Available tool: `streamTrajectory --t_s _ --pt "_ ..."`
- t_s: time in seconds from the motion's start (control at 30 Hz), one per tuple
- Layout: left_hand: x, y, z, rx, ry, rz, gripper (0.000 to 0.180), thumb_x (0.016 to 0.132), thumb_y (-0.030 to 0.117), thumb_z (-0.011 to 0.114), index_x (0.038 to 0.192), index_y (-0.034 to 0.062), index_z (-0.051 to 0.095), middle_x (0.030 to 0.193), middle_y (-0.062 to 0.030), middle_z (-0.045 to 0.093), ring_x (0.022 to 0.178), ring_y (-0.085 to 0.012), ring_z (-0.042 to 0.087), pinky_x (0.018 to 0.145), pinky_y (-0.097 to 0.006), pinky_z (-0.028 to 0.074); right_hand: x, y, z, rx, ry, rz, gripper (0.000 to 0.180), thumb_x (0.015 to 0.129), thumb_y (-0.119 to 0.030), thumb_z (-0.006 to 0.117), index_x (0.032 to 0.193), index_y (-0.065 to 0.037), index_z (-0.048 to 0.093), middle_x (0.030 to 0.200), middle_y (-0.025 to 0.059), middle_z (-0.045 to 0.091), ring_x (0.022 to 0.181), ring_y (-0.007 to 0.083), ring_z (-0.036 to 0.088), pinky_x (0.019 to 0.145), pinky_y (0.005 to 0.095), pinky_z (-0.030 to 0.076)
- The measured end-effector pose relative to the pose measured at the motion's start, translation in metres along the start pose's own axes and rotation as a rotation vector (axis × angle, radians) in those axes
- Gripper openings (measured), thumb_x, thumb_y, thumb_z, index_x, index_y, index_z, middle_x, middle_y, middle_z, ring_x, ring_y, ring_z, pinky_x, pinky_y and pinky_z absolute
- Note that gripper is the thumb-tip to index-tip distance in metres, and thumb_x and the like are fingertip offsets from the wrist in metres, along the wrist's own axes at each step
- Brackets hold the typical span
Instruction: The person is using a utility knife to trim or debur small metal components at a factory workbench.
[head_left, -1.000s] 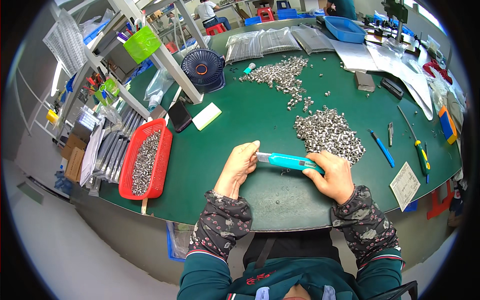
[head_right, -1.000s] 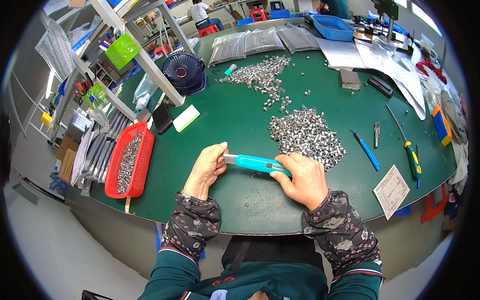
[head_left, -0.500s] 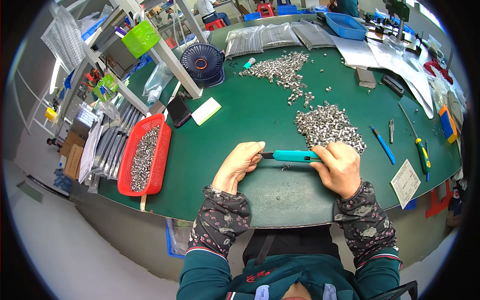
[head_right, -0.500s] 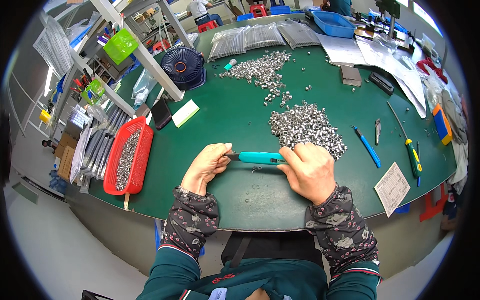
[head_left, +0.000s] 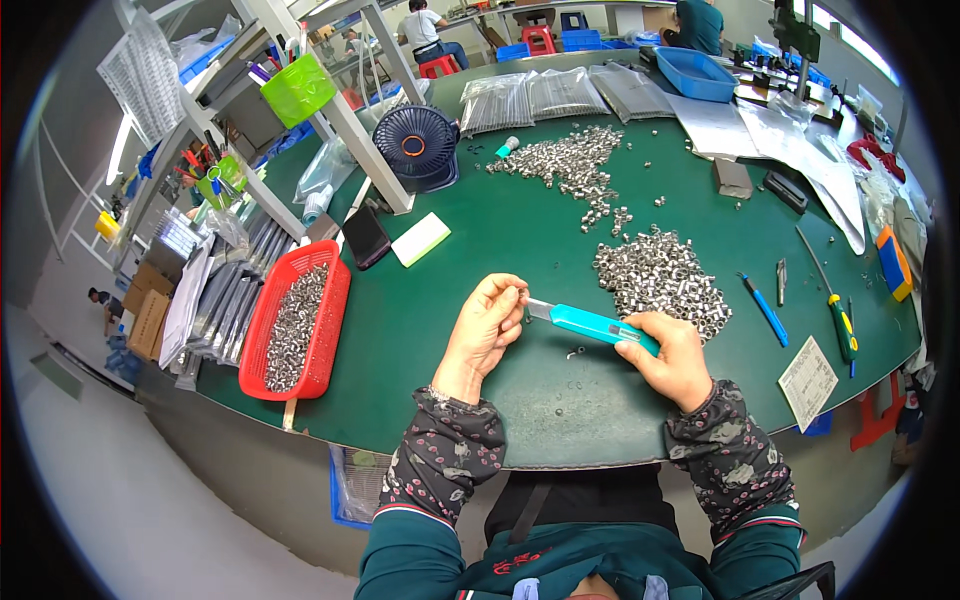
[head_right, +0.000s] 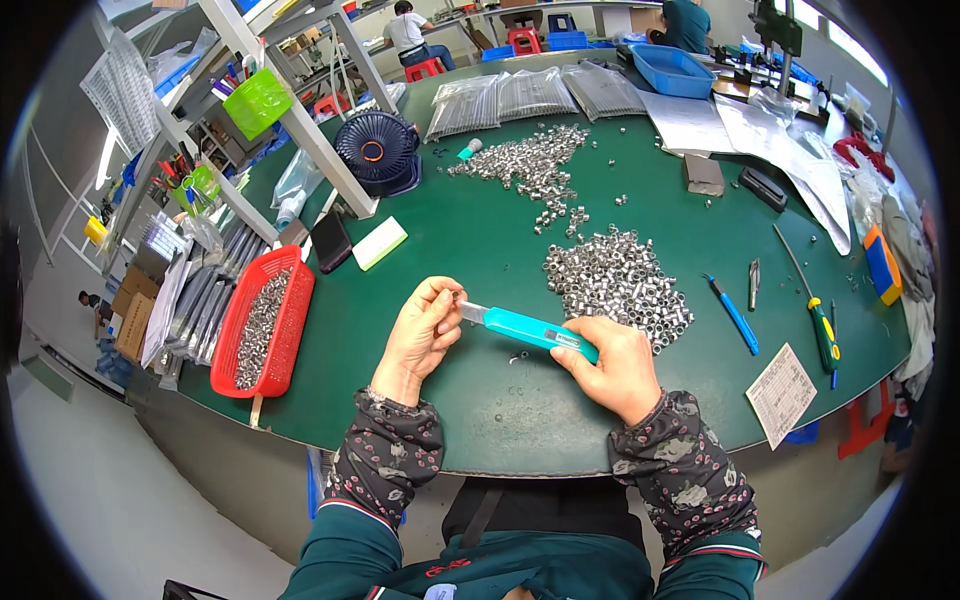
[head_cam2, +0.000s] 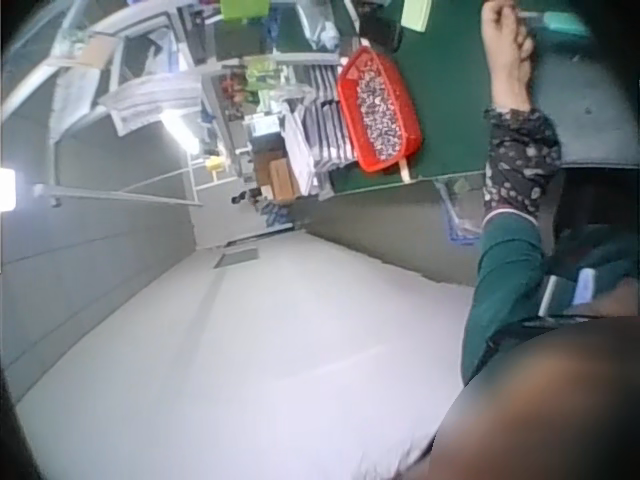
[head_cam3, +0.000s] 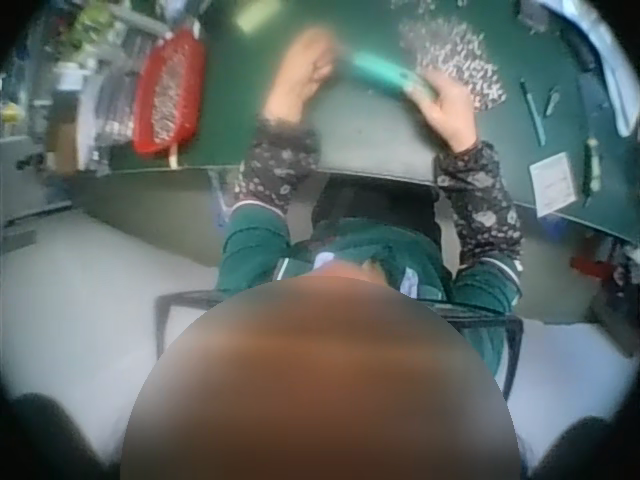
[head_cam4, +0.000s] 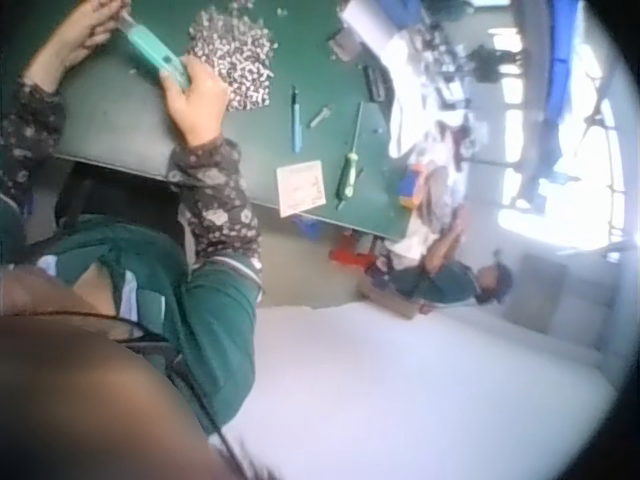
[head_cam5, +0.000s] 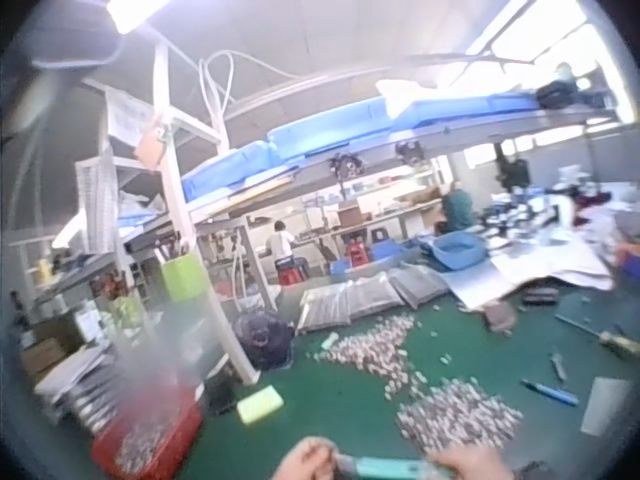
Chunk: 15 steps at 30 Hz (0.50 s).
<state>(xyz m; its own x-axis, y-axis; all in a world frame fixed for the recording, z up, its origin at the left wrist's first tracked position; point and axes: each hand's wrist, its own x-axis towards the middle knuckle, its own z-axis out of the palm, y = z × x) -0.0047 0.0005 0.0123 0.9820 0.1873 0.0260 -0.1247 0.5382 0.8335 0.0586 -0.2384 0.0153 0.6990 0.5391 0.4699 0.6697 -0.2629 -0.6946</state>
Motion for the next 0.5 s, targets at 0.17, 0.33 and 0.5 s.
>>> streamTrajectory --t_s 0.17,0.33,0.5 --pt "0.001 -0.0003 0.0003 0.018 -0.016 0.024 0.01 0.087 0.009 0.055 0.095 0.0029 0.053 0.079 -0.0004 0.049 0.052 -0.0025 0.034 0.037 -0.014 0.025 0.0025 -0.001 0.0003 0.042 -0.071 0.101 0.026 0.075 -0.025 0.066 0.089 -0.004 0.064 0.074 0.0113 0.062 0.062 0.0242 0.06 0.055 0.0326 0.046" --pt "0.0008 -0.0024 0.0007 0.067 -0.013 0.042 0.01 0.086 0.009 0.056 0.094 0.0022 0.054 0.074 0.0013 0.047 0.051 -0.0024 0.033 0.038 -0.014 0.025 0.003 0.001 -0.0001 0.113 -0.162 0.181 0.026 0.076 -0.025 0.064 0.089 -0.004 0.064 0.073 0.0111 0.062 0.063 0.0247 0.061 0.057 0.032 0.046" --pt "0.0012 -0.0055 -0.0052 0.134 -0.012 0.041 0.011 0.086 0.013 0.057 0.091 0.0025 0.056 0.067 0.0027 0.045 0.048 -0.0022 0.031 0.039 -0.014 0.024 -0.0006 -0.0033 0.001 -0.113 0.013 -0.032 0.024 0.072 -0.023 0.067 0.088 -0.005 0.062 0.07 0.0095 0.058 0.06 0.026 0.057 0.054 0.0344 0.044"
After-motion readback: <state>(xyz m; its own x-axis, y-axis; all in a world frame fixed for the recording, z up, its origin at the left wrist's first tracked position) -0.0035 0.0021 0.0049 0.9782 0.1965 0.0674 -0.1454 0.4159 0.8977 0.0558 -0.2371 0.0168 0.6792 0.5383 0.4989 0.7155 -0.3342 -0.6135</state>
